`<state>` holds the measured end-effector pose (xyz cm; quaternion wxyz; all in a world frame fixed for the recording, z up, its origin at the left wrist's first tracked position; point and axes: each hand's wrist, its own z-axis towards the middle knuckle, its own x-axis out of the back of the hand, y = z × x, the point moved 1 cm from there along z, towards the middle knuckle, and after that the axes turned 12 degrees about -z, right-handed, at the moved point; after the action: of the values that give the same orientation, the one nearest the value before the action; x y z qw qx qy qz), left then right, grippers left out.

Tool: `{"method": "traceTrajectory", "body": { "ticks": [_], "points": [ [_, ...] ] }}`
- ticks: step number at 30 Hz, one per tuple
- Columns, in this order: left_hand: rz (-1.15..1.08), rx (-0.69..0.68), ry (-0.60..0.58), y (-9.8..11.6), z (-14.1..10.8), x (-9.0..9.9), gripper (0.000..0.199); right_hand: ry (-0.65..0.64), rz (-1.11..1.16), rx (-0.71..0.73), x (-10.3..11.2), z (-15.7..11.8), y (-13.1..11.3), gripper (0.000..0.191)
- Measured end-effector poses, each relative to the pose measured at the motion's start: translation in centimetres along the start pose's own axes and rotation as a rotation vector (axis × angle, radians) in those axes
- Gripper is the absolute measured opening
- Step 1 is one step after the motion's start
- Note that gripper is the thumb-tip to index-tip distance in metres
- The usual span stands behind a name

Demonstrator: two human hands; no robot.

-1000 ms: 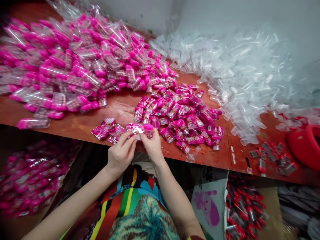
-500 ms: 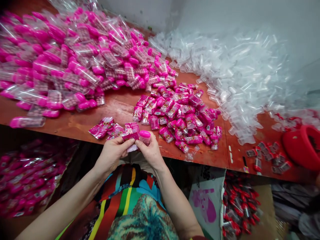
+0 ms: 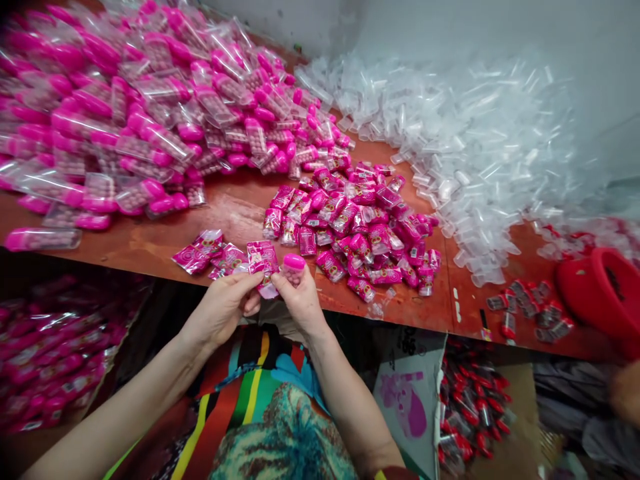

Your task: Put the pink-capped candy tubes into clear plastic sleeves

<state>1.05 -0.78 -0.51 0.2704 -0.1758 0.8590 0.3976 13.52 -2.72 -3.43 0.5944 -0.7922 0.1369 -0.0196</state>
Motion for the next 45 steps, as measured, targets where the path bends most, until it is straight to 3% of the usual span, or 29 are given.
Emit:
{"method": "traceTrajectory", "body": {
  "ticks": [8,11,16,22,31,39,45],
  "points": [
    [-0.14,-0.153,0.183,1.7,0.1,0.2,0.034,-0.174,0.18,-0.125,0.5,-1.1,-1.9,0.041],
    [-0.178,-0.183,0.217,1.9,0.3,0.2,0.035,-0.222,0.131,-0.13,0.5,-2.1,-2.0,0.034],
    [-0.162,-0.209,0.217,1.2,0.6,0.0,0.04,-0.082,-0.094,-0.054,0.1,-3.0,-0.8,0.029],
    [-0.198,-0.259,0.248,0.9,0.6,0.1,0.036,0.032,0.143,-0.104,-0.3,-2.5,-0.4,0.03],
    [-0.104,-0.364,0.274,0.3,0.8,-0.2,0.038,0.027,0.105,-0.078,-1.0,-2.8,-0.4,0.03],
    [-0.137,-0.124,0.051,-0.1,0.5,-0.2,0.032,0.02,-0.015,-0.075,-1.4,-3.2,0.5,0.03],
    [-0.188,0.036,-0.023,0.1,0.8,0.3,0.03,0.062,-0.346,0.169,-0.8,-3.4,0.0,0.034]
  ]
}}
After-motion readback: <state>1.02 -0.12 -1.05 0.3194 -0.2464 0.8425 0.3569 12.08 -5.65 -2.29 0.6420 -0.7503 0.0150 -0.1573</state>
